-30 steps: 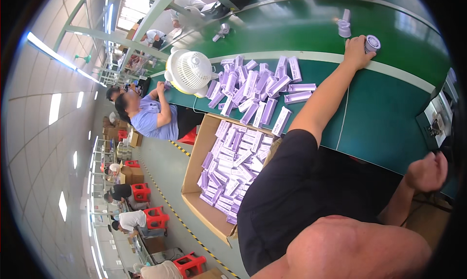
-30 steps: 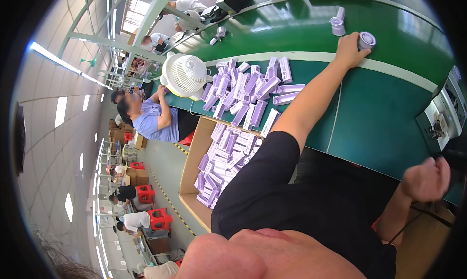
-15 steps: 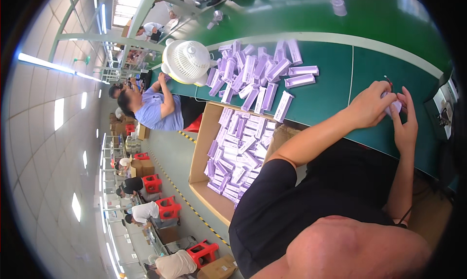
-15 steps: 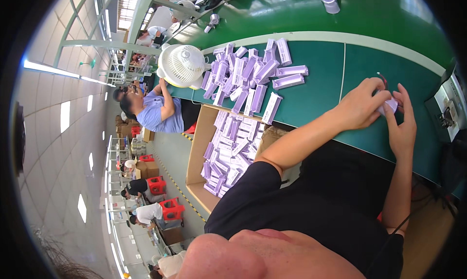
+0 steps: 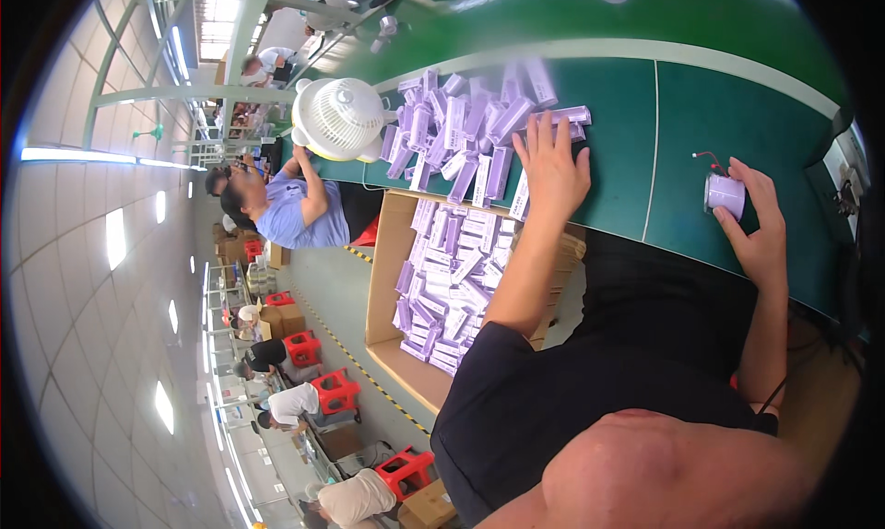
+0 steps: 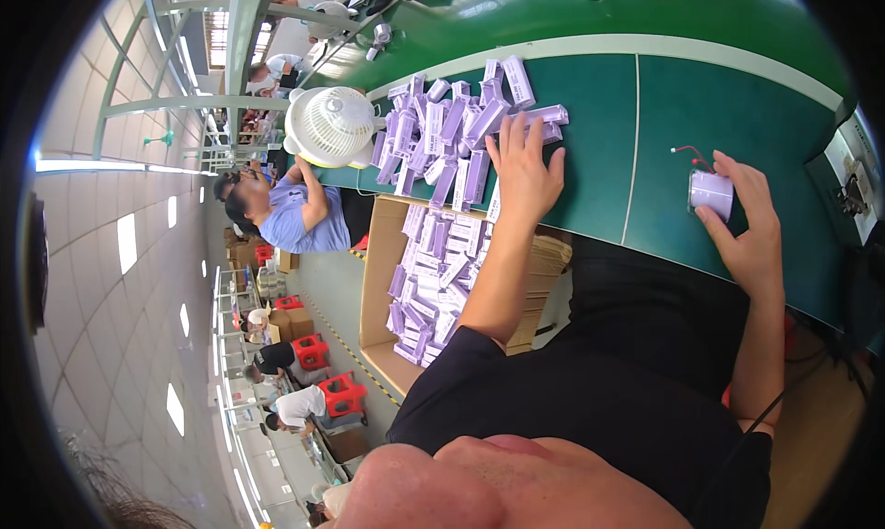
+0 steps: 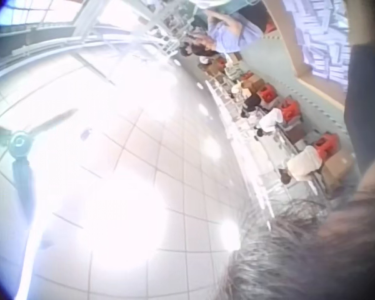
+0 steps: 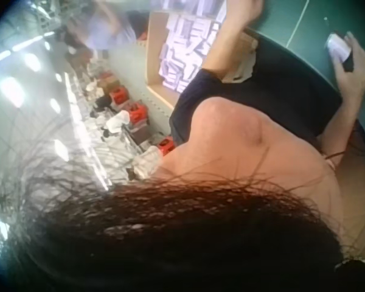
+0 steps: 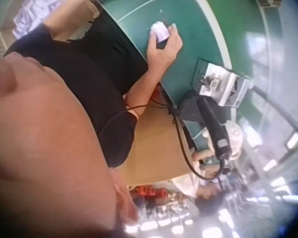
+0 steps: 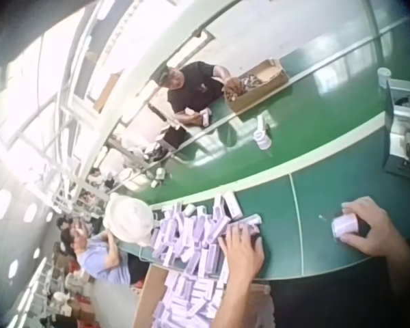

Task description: Assembling electronic components into plastic housings at a factory assembly line.

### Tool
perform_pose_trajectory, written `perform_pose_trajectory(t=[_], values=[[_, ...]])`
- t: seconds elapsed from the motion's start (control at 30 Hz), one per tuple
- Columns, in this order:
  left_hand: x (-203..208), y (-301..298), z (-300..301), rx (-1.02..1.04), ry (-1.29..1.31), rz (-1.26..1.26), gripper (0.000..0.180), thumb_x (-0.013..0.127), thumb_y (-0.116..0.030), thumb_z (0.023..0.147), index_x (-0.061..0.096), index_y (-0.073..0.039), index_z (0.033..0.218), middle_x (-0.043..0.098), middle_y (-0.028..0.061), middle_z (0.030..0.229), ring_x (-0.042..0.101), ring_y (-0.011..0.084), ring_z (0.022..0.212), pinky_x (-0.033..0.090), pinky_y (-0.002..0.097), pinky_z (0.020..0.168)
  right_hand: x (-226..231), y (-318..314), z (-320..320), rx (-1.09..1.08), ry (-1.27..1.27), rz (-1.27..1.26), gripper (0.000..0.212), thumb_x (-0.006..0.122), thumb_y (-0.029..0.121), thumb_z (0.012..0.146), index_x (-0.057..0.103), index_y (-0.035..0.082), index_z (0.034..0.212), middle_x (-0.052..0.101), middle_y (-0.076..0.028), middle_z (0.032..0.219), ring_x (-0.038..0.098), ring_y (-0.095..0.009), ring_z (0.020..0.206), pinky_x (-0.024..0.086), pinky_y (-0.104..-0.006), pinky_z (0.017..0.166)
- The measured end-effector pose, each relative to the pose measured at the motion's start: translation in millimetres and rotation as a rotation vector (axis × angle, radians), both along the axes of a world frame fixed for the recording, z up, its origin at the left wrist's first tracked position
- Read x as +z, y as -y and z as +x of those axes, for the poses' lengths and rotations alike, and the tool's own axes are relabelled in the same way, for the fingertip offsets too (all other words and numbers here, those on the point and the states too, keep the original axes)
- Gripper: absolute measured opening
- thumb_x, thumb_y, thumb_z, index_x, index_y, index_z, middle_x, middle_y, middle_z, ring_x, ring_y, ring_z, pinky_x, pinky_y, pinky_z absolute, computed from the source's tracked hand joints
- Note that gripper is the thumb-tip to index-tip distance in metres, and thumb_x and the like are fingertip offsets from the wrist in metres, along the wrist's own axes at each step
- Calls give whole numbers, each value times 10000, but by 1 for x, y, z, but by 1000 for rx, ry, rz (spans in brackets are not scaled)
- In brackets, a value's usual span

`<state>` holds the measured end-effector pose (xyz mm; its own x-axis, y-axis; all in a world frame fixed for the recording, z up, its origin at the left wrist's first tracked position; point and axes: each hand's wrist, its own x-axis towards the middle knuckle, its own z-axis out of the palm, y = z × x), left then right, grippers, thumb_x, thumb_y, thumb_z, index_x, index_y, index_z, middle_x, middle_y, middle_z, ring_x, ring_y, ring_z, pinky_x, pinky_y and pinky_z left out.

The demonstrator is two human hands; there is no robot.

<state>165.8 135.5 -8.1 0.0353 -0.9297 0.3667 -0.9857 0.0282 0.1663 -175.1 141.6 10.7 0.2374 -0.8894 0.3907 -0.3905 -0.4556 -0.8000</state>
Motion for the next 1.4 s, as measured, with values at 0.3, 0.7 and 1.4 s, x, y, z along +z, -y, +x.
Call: perform_pose_trajectory(t=[0.3,0.7,1.4], values=[[-7,2,9,-58,-10,-85,403,737,-52,832,685,-97,1229,659,99,1297,497,379,1335,224,686,1187,-4,8,11,-85,-50,-68,238,699,-5,904,722,-10,1142,687,-119,1089,640,-276,1042,516,-347,894],[6,-2,-44,-193,-732,-106,341,746,-41,895,607,-46,1206,686,134,1190,685,290,1109,535,401,951,0,10,15,-131,-55,-11,164,726,26,901,747,3,1062,676,-95,1009,633,-255,979,517,-344,821],[-6,37,-124,-55,-2319,224,312,559,-221,1072,524,-24,1311,554,192,1317,574,365,1260,448,618,1133,1,14,-3,-151,33,-39,126,800,68,829,768,48,949,711,-66,1015,631,-248,1002,524,-352,856]])
